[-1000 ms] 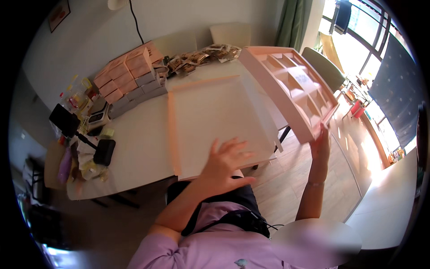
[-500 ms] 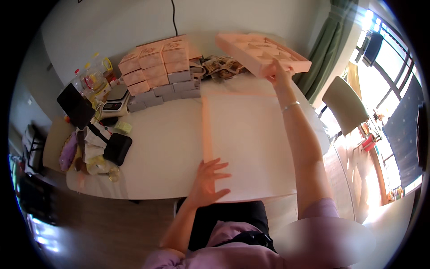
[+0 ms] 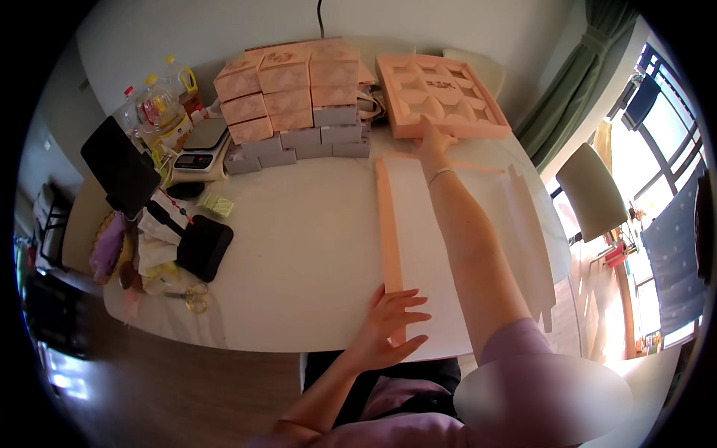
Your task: The person assembles a rectangular frame by hand using a large white sheet of paper and strips of light brown tape. They place the paper on a table, apply tape to the edges to form a border, and fold the tape over the corners to secure the structure.
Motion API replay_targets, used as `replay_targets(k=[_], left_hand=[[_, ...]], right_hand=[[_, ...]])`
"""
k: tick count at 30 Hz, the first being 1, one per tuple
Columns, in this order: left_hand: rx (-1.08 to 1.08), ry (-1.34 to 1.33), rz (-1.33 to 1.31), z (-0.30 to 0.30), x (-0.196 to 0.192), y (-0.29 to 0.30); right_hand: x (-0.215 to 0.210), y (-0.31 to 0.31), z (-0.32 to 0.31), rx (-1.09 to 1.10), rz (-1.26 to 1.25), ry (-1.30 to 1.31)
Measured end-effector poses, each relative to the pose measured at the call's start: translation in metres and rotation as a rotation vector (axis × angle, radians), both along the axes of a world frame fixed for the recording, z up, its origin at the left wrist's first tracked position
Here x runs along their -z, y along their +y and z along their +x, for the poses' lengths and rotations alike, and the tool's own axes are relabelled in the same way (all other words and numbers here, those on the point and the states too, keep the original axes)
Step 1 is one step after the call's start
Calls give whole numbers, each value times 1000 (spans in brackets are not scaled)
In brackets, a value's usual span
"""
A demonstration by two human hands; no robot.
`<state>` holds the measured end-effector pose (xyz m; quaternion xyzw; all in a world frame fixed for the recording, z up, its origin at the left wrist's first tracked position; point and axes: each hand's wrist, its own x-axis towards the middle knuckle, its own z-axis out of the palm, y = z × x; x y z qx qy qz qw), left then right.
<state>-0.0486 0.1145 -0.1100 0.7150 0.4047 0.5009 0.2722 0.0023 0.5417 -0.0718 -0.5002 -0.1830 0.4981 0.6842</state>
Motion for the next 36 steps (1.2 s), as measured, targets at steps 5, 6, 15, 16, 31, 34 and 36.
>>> replay_targets(k=[5, 6, 15, 16, 31, 34, 36], left_hand=[[51, -15, 15, 9, -1, 4], [63, -17, 21, 11, -1, 6], [-31, 24, -25, 3, 2, 4], [-19, 9, -39, 1, 4, 5], [66, 583, -20, -4, -43, -48], [-47, 587, -2, -9, -23, -56], [-138, 555, 26, -15, -17, -64]], right_hand=[[20, 34, 67, -211, 75, 1], [18, 38, 87, -256, 103, 5], [-123, -150, 221, -825, 331, -1322], [-116, -168, 250, -764, 289, -1487], [54, -395, 366, -246, 62, -950], [58, -390, 360, -249, 42, -968], [49, -394, 354, -305, -13, -1019]])
